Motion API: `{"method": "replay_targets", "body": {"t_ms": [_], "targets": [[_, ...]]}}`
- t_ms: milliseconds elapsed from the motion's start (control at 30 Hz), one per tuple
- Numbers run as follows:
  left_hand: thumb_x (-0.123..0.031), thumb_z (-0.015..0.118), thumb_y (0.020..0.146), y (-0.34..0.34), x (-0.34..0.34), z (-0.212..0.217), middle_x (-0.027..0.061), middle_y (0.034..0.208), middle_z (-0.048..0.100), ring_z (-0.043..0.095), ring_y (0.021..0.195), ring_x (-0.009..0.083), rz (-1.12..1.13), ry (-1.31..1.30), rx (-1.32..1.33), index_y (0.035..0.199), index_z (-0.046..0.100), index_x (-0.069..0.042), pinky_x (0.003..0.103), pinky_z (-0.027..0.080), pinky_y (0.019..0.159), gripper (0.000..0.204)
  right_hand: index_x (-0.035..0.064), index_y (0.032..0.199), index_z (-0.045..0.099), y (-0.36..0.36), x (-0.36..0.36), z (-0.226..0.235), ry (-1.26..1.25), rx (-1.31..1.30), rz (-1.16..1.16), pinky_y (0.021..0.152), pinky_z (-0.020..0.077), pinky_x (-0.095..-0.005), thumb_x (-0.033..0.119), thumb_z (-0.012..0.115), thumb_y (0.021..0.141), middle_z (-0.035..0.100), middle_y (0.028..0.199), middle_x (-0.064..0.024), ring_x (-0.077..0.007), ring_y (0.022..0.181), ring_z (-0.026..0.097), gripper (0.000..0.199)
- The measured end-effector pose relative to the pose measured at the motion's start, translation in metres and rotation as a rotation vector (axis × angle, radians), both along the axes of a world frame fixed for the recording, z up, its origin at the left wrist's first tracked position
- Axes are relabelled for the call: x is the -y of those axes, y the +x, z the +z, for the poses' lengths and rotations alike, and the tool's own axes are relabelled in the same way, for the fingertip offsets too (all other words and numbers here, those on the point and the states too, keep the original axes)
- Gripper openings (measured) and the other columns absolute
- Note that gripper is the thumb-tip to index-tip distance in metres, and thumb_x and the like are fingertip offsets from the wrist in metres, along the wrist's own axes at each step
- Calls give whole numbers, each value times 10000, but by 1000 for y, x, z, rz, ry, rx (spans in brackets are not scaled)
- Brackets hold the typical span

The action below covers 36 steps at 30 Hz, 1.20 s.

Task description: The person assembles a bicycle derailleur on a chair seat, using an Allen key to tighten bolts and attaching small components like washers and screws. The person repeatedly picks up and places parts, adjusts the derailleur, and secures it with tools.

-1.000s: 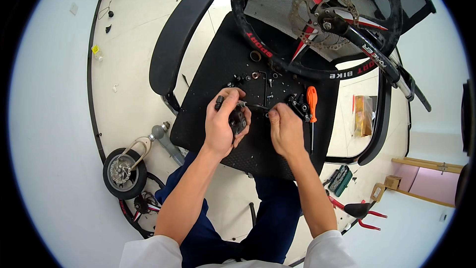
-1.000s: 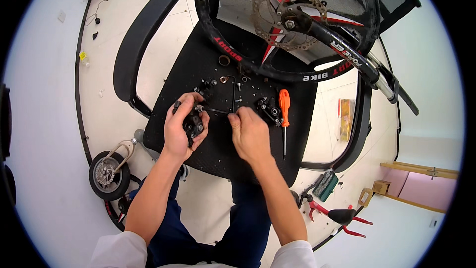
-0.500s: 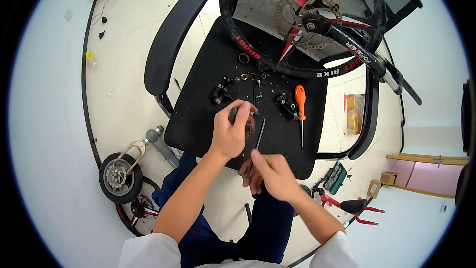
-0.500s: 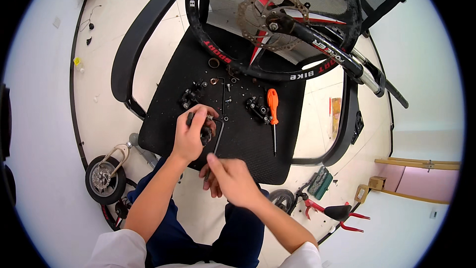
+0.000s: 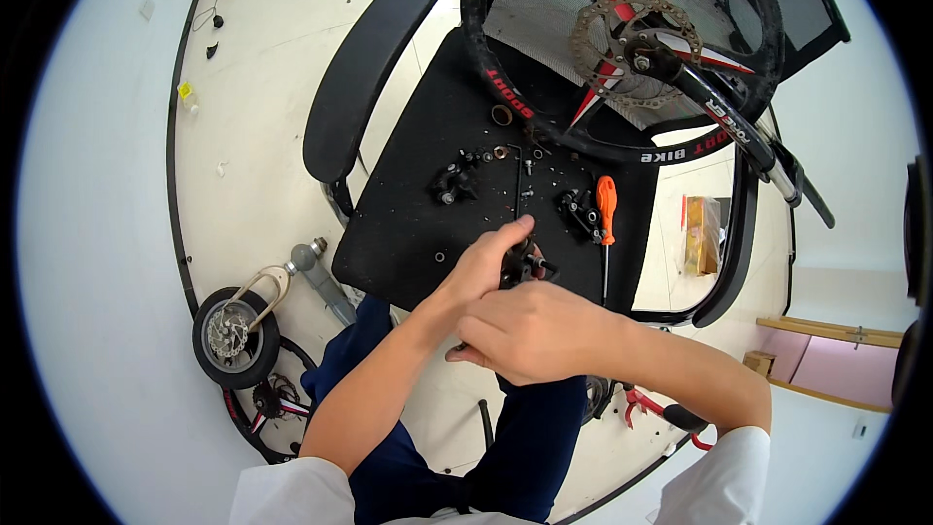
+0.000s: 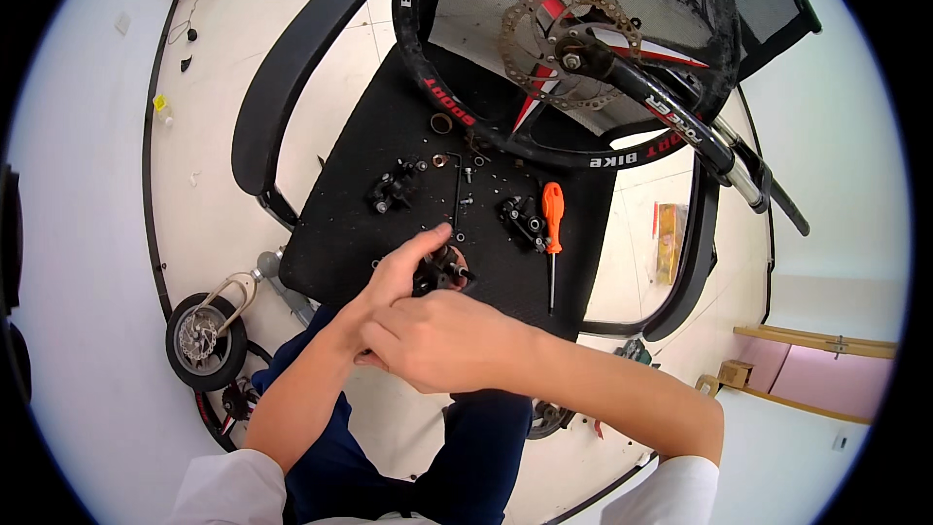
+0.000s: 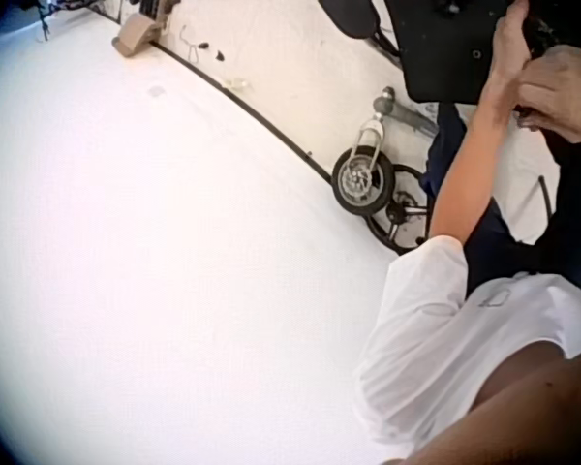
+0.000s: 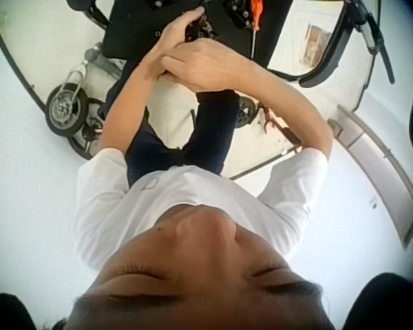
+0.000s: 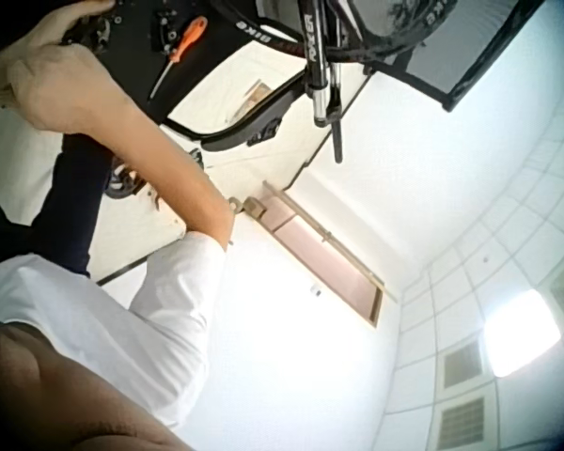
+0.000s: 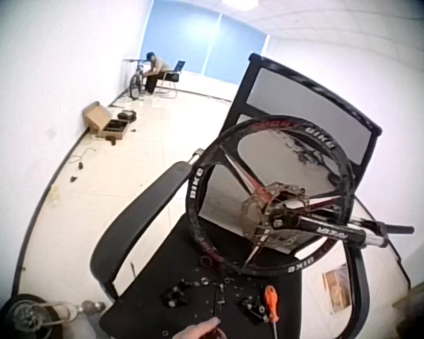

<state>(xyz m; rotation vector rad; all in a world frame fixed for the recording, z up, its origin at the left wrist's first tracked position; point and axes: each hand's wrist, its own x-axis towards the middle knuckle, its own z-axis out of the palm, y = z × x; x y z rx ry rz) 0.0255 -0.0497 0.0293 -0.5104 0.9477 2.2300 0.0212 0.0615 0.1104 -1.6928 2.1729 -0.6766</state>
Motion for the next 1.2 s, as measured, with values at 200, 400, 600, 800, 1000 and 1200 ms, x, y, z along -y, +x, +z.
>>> {"method": "replay_targets", "body": {"t_ms": [200, 400, 600, 800, 1000, 1200], "targets": [[-475, 449, 991, 17, -10, -63, 39, 659, 539, 508, 535, 112, 197, -357, -790, 879, 565, -27, 270, 393, 508, 476, 21, 853, 629, -23, 15, 4, -165, 287, -272, 549, 506, -349, 171, 656, 879, 627, 691, -126, -284, 594, 636, 155], [-321, 420, 976, 8, 1, -8, 66, 537, 486, 359, 325, 83, -32, 86, -140, 707, 515, -18, 242, 241, 287, 416, -33, 766, 618, -62, 13, -2, -252, 360, -706, 491, 422, -296, 190, 607, 936, 563, 586, -75, -135, 493, 535, 281], [-185, 505, 910, 4, 4, -13, 76, 551, 525, 404, 364, 96, 4, -99, -180, 708, 530, -14, 247, 283, 323, 267, 40, 746, 510, -83, 6, -36, -695, 1055, -1156, 381, 225, -210, 281, 575, 992, 369, 554, 54, -27, 462, 340, 350], [-79, 548, 857, 6, 0, -25, 65, 566, 576, 523, 506, 103, 97, -620, -633, 769, 560, 17, 265, 388, 472, 131, 63, 816, 480, -78, -23, -100, -1343, 1653, -1359, 380, 184, -205, 212, 534, 1008, 295, 603, 57, -43, 470, 245, 249], [-31, 536, 841, 11, 2, -15, 71, 583, 591, 552, 537, 109, 84, -624, -769, 815, 572, 34, 263, 422, 522, 79, 57, 822, 470, -60, -37, -106, -1695, 1972, -1242, 381, 238, -187, 184, 528, 1007, 313, 621, 41, -55, 482, 267, 232], [-176, 467, 880, 0, 24, -9, 122, 638, 564, 420, 396, 105, 150, 95, -310, 889, 546, -8, 233, 319, 343, 186, -16, 1053, 585, -60, -42, -55, -520, -126, -1108, 871, 506, -385, 215, 633, 924, 611, 1104, -135, -265, 1009, 611, 269]]}}
